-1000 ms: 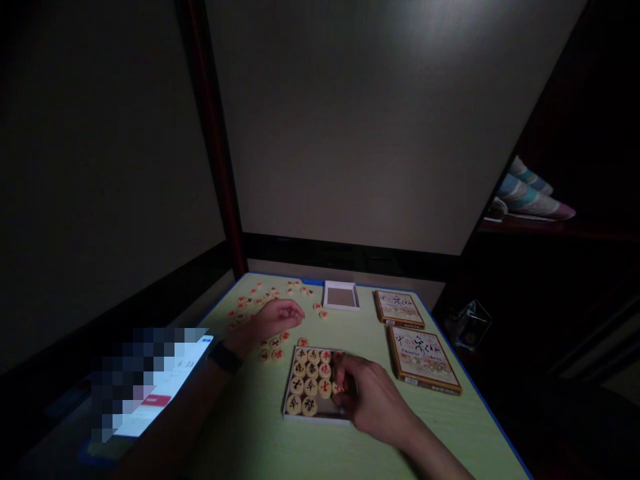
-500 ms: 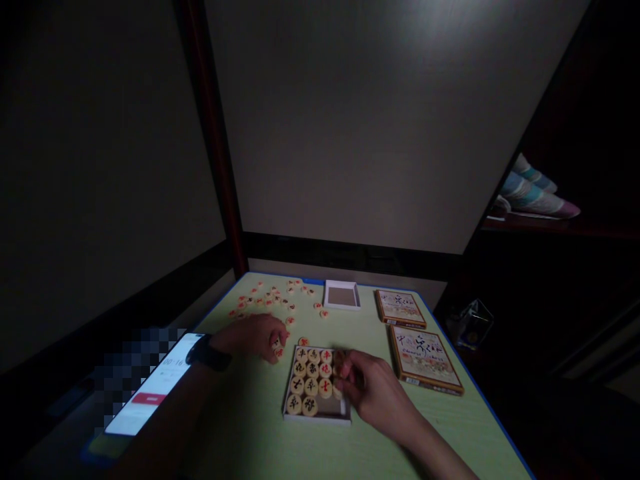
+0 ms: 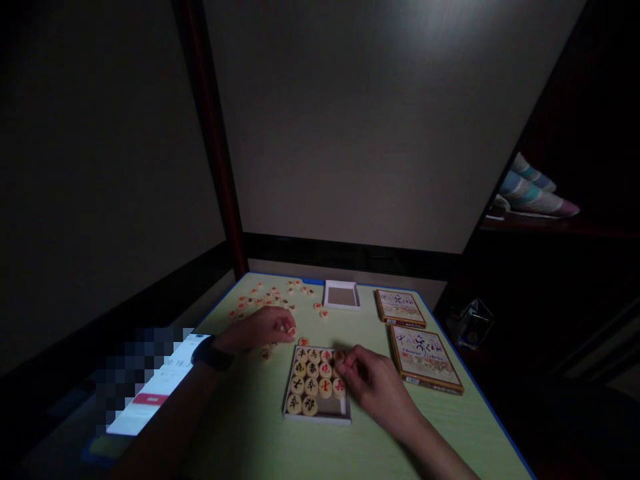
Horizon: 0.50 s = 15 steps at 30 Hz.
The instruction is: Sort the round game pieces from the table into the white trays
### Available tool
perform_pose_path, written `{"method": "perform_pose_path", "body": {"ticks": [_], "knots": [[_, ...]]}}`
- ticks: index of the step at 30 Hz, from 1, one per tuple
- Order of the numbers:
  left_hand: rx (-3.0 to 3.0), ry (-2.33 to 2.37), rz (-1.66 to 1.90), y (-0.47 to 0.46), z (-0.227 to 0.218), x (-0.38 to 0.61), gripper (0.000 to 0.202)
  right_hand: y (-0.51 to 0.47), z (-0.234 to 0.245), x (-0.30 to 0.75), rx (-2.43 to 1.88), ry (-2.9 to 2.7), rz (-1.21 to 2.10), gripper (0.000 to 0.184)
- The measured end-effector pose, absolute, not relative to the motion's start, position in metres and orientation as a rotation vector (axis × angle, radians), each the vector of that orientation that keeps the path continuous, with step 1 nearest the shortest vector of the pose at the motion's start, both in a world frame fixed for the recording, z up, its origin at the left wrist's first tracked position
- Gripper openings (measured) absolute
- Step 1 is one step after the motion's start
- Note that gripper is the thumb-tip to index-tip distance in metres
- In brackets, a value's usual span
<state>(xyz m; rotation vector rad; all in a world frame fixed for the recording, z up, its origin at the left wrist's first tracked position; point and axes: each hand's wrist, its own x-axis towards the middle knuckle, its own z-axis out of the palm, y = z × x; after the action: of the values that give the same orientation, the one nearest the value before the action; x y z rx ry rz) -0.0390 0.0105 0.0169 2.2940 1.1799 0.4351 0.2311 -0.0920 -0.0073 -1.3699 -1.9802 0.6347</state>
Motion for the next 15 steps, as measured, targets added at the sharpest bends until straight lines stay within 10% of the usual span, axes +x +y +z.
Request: {"method": "perform_pose_path", "body": {"ticks": [15], "knots": [[2.493,1.101,0.460,0.010,-0.006,-0.021,0.031,-0.092,-0.009,0.231,-1.340,-2.000,0.587,0.035]]}}
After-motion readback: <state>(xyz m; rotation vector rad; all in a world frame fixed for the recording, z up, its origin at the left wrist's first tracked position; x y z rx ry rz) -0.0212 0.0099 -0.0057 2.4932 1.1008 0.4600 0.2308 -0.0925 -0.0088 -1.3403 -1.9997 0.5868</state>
